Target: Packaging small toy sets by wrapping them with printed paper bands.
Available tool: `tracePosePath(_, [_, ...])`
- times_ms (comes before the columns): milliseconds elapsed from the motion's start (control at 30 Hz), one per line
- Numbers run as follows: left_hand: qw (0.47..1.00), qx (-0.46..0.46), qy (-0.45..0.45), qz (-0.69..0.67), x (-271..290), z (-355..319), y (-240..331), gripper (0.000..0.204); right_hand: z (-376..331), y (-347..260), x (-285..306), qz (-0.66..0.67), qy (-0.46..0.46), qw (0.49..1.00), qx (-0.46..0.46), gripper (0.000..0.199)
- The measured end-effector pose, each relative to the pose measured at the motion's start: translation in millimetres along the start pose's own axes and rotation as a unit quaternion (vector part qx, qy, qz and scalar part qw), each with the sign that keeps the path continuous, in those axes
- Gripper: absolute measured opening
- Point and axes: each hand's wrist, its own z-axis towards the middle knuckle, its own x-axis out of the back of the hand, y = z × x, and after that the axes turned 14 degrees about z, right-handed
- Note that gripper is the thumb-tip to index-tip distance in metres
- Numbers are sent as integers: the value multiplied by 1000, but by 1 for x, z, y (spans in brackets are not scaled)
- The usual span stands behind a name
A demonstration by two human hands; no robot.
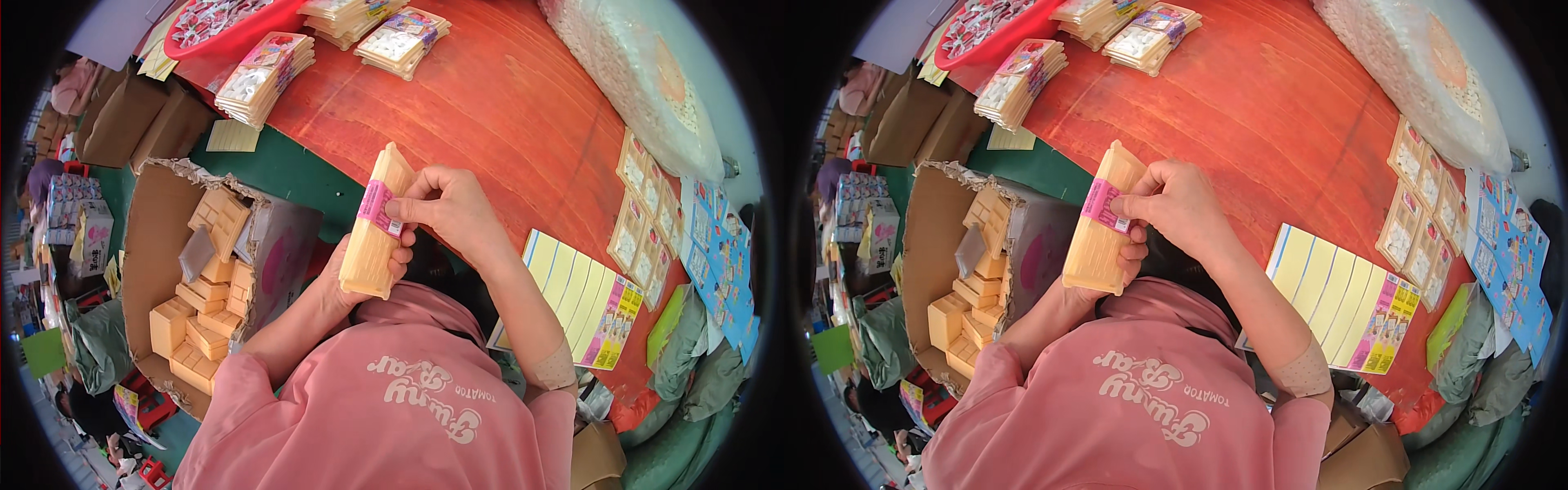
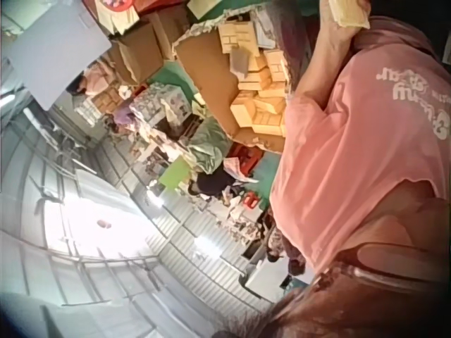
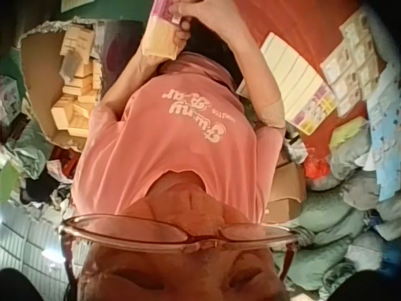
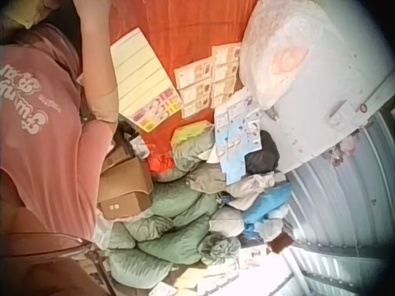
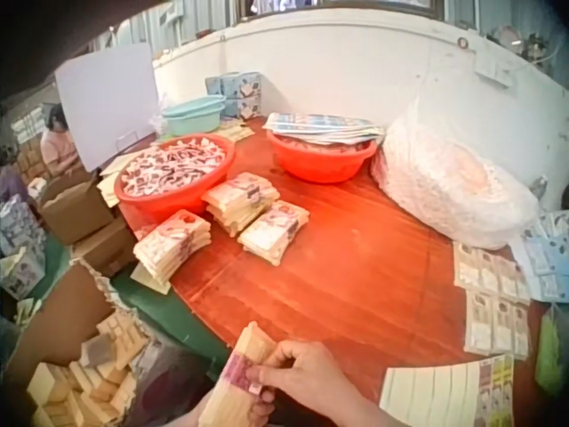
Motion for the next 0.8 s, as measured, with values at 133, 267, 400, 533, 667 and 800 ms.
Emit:
tracePosePath(133, [999, 5, 41, -16, -2, 8, 3, 31, 10, -10, 7, -29, -14, 999, -9, 25])
tracePosePath(267, [999, -35, 10, -1, -4, 6, 9, 27, 12, -12, 4, -103, 34, 992, 67, 32])
tracePosePath(400, [955, -163, 161, 189, -27, 14, 23, 22, 1, -13, 8, 30, 27, 998, 57, 24])
tracePosePath(533, [869, -272, 240, 336, -33, 28, 39, 16, -17, -16, -1, -3, 15, 997, 78, 30])
tracePosePath(667, [821, -303, 222, 429, -42, 43, 54, 31, 6, -24, 8, 23, 22, 994, 102, 26])
tracePosePath(800, [792, -367, 249, 419, -52, 52, 73, 48, 64, -50, 24, 140, 86, 977, 139, 22])
